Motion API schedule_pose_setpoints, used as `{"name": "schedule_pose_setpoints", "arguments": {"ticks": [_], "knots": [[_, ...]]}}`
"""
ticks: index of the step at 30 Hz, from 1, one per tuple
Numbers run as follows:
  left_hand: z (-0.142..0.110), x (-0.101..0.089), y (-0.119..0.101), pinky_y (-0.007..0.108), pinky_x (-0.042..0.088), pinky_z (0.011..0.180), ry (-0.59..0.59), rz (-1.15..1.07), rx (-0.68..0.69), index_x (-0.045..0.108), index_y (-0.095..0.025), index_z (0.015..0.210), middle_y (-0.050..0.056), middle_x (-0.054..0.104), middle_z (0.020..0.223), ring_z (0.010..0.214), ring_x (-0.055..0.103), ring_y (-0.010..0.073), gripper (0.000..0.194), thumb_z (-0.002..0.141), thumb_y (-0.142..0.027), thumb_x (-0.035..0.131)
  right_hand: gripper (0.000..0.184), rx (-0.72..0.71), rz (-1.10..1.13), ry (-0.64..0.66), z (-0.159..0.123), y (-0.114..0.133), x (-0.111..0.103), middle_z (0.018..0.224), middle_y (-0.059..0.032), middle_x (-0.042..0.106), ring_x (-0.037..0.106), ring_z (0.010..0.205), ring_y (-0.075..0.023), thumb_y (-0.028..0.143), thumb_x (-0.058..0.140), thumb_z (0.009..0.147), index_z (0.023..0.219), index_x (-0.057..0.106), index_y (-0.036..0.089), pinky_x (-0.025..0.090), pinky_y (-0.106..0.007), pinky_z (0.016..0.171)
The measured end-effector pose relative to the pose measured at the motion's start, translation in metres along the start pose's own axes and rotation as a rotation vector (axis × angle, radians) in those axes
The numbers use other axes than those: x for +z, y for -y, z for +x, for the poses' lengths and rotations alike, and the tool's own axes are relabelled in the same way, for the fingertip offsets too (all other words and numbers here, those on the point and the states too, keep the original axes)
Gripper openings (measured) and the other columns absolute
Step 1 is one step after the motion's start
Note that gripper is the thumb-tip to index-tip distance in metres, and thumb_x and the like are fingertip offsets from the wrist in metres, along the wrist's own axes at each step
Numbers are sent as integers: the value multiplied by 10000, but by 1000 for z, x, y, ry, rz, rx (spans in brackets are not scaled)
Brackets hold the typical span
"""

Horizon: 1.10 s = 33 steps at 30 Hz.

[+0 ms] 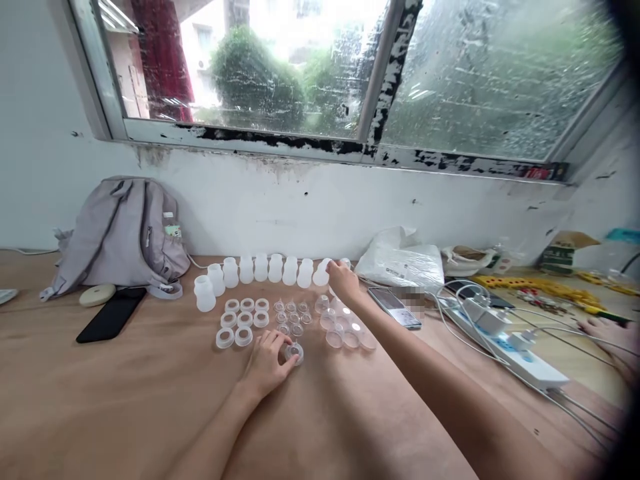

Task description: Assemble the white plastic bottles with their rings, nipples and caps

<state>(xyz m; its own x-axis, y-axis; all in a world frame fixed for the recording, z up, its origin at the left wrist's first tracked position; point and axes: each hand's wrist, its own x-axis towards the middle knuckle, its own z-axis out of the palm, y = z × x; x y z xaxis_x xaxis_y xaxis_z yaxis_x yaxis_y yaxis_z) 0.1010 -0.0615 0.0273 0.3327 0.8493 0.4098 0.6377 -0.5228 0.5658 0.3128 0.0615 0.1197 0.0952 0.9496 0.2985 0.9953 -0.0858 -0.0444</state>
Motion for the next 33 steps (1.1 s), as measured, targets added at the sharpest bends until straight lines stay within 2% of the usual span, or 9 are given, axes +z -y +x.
{"name": "schedule_pose_setpoints", "arguments": {"ticks": [5, 8, 12, 23, 25, 28, 30, 33], "knots": [[1, -3, -3, 334, 363, 730, 14, 19, -37, 535, -194, 822, 37, 573, 842, 819, 490, 208, 161, 703, -303, 543, 240, -16, -19, 54, 18, 3, 19, 992, -118, 525, 536, 828, -178, 166, 331, 859, 1015, 514, 163, 322, -251, 603], [1, -5, -4, 347, 357, 746, 22, 11, -9, 536, -194, 887, 48, 581, 895, 842, 489, 217, 207, 706, -293, 540, 232, -25, -33, 85, 26, 1, 24, 993, -115, 531, 542, 819, -173, 135, 366, 830, 1010, 511, 157, 318, -242, 592], [1, -4, -2, 360, 350, 776, 25, 3, 16, 546, -203, 950, 57, 581, 946, 882, 489, 226, 253, 726, -320, 531, 220, -49, -44, 109, 34, -1, 27, 984, -113, 541, 548, 817, -171, 143, 380, 825, 1002, 509, 147, 316, -237, 577], [0, -1, 3, 332, 375, 761, -1, 57, 43, 578, -216, 908, 24, 578, 905, 865, 489, 194, 196, 757, -329, 524, 232, -54, -1, 62, 36, -1, 27, 981, -124, 556, 546, 850, -189, 195, 379, 846, 1041, 494, 142, 331, -258, 618], [0, -2, 3, 334, 380, 767, -18, 52, 57, 576, -217, 911, 25, 576, 902, 864, 491, 190, 184, 764, -312, 518, 266, -26, 3, 18, 31, 1, 21, 1009, -143, 539, 550, 829, -202, 221, 353, 858, 1081, 463, 128, 334, -267, 602], [2, -2, 6, 332, 393, 766, -57, 16, 62, 570, -209, 915, 33, 574, 892, 859, 496, 187, 169, 779, -282, 503, 286, -57, 103, -148, 15, 9, 11, 1021, -142, 527, 547, 793, -197, 243, 299, 877, 1090, 450, 127, 350, -276, 601], [3, -1, 9, 330, 402, 757, -97, -23, 50, 563, -202, 924, 40, 572, 882, 857, 498, 188, 167, 787, -268, 493, 266, -181, 265, -269, -7, 18, 7, 965, -106, 546, 542, 750, -174, 251, 299, 879, 1046, 477, 146, 370, -269, 608], [6, 2, 14, 328, 410, 751, -172, -84, 21, 551, -192, 934, 46, 565, 871, 853, 502, 187, 165, 801, -254, 476, 242, -415, 499, -241, -57, 32, 14, 870, -65, 552, 529, 647, -135, 257, 305, 880, 978, 508, 168, 402, -249, 588]]}}
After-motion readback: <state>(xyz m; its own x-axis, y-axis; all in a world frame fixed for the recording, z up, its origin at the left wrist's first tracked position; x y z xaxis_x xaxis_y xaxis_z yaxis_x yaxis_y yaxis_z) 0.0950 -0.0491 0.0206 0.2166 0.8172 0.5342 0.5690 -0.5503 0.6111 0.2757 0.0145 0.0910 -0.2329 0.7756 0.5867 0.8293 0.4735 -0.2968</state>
